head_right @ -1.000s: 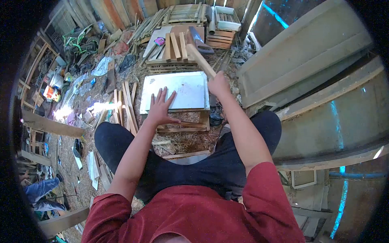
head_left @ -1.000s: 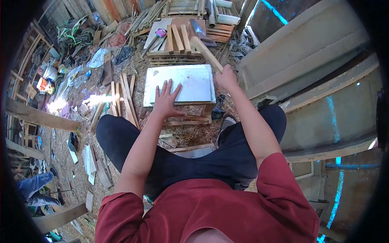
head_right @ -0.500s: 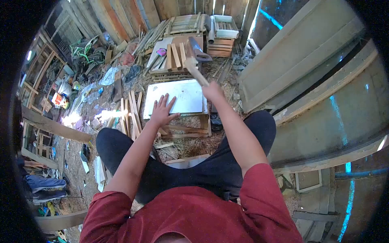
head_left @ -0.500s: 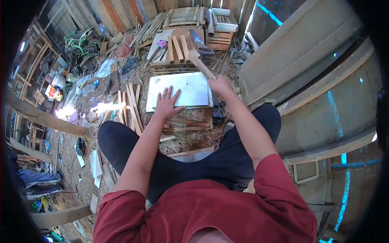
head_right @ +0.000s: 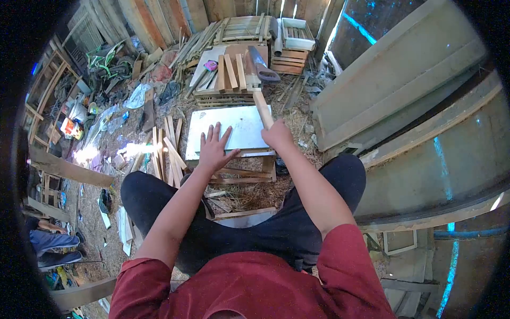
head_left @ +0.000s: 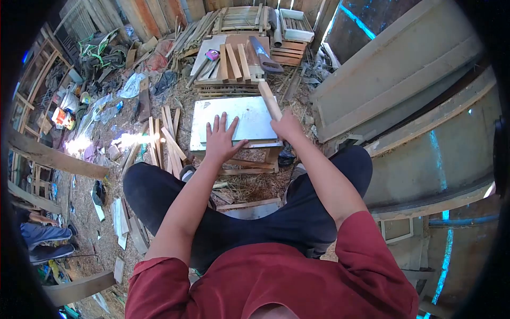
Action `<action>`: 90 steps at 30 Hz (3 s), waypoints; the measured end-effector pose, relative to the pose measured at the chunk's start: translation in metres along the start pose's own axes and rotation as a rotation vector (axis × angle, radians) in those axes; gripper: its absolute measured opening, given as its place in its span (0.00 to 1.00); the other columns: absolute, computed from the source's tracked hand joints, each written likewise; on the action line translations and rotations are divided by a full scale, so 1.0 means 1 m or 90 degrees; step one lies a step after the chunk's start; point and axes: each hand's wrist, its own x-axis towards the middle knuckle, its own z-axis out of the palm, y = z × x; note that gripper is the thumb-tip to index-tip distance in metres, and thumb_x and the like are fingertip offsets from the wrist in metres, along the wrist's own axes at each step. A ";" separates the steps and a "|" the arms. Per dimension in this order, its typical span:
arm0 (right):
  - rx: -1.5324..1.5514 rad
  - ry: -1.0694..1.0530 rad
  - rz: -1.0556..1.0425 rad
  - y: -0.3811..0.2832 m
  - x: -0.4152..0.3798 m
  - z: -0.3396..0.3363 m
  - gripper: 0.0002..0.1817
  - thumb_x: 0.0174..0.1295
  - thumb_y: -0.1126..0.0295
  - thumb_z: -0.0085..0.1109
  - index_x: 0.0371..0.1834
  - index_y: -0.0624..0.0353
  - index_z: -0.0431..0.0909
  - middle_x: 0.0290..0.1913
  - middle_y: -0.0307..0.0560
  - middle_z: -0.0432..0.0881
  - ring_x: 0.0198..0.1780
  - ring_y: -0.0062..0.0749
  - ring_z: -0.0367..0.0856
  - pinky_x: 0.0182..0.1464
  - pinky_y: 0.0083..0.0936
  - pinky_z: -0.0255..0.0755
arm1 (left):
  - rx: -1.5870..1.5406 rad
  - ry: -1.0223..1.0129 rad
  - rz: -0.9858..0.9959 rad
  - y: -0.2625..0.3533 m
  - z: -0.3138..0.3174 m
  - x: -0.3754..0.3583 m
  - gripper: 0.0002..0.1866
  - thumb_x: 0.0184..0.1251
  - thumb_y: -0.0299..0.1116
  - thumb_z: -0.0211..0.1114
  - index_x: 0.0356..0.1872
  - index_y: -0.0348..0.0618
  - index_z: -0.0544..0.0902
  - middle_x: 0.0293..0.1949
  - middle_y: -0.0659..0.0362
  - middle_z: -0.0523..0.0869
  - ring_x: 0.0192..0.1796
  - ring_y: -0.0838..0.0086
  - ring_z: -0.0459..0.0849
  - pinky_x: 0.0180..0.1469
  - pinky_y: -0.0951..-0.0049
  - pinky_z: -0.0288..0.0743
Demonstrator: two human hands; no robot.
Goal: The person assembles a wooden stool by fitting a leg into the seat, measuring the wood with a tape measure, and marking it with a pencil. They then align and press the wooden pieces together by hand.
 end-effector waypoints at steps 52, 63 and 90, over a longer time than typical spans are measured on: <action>-0.017 -0.015 -0.180 -0.027 -0.002 0.053 0.29 0.64 0.53 0.65 0.55 0.68 0.68 0.48 0.74 0.84 0.52 0.70 0.86 0.56 0.55 0.81 | -0.236 0.017 0.095 -0.019 0.035 0.140 0.28 0.83 0.52 0.54 0.71 0.45 0.77 0.64 0.49 0.79 0.67 0.52 0.75 0.70 0.50 0.66; 0.073 0.035 -0.069 -0.018 0.020 0.035 0.28 0.62 0.54 0.63 0.57 0.65 0.71 0.51 0.72 0.86 0.55 0.70 0.85 0.60 0.55 0.78 | -0.003 -0.276 0.309 -0.032 -0.038 0.093 0.77 0.35 0.82 0.77 0.89 0.61 0.52 0.86 0.35 0.48 0.87 0.34 0.47 0.83 0.33 0.48; 0.550 0.069 -0.243 -0.028 0.003 0.023 0.15 0.78 0.61 0.62 0.56 0.59 0.74 0.34 0.35 0.78 0.31 0.19 0.77 0.36 0.21 0.75 | -0.123 0.011 0.261 -0.045 -0.097 0.123 0.27 0.73 0.38 0.64 0.71 0.43 0.74 0.45 0.44 0.90 0.44 0.46 0.90 0.46 0.48 0.84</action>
